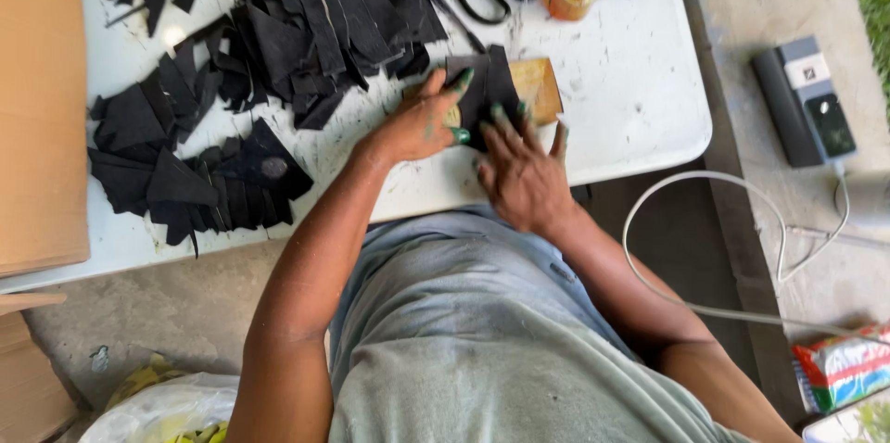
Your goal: The person folds black fabric pieces and presses them together on a wooden board. They repeatedly pick up pieces, fold them, and place them on the board, occasionally using scissors to trim edges. The process continues with multiple fabric pieces being handled one at a time.
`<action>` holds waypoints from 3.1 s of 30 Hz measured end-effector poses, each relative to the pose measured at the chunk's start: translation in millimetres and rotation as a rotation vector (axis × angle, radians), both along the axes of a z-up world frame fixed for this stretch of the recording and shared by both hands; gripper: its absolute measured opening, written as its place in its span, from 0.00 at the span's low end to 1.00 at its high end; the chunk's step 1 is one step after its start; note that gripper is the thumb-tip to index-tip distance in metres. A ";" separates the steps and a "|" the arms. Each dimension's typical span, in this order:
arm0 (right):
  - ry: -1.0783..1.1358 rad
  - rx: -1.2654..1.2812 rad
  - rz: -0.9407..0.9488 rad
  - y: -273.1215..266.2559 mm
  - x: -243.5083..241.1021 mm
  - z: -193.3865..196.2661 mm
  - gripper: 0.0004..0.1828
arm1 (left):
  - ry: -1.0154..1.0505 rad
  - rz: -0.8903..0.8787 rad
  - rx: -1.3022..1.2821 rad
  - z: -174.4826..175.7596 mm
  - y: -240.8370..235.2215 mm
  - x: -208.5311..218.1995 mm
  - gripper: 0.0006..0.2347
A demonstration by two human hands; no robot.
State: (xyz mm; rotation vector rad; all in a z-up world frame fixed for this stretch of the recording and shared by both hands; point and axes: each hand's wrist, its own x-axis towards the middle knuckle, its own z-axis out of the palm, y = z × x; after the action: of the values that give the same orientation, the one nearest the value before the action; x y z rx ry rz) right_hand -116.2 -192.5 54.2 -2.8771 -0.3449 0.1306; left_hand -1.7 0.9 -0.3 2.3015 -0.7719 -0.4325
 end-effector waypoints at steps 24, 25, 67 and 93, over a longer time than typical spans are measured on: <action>-0.140 0.049 0.081 -12.5 0.1 -20.8 0.31 | -0.037 0.084 -0.081 4.7 0.3 -13.0 0.36; -0.149 0.029 0.108 -19.4 -9.7 -21.2 0.30 | -0.092 0.089 -0.110 4.1 1.7 -19.5 0.36; -0.684 0.681 -0.335 -283.4 250.6 -98.4 0.25 | -0.264 -0.077 -0.233 35.3 10.9 -46.6 0.14; -0.482 0.507 0.392 85.8 133.8 17.0 0.31 | -0.560 0.602 0.022 65.8 102.9 16.8 0.23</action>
State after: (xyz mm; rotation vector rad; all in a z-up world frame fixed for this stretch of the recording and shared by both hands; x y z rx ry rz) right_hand 17.6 -106.6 71.2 -2.2761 -0.8831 -0.5155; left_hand 15.1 103.8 65.5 2.5488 -0.2750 0.4919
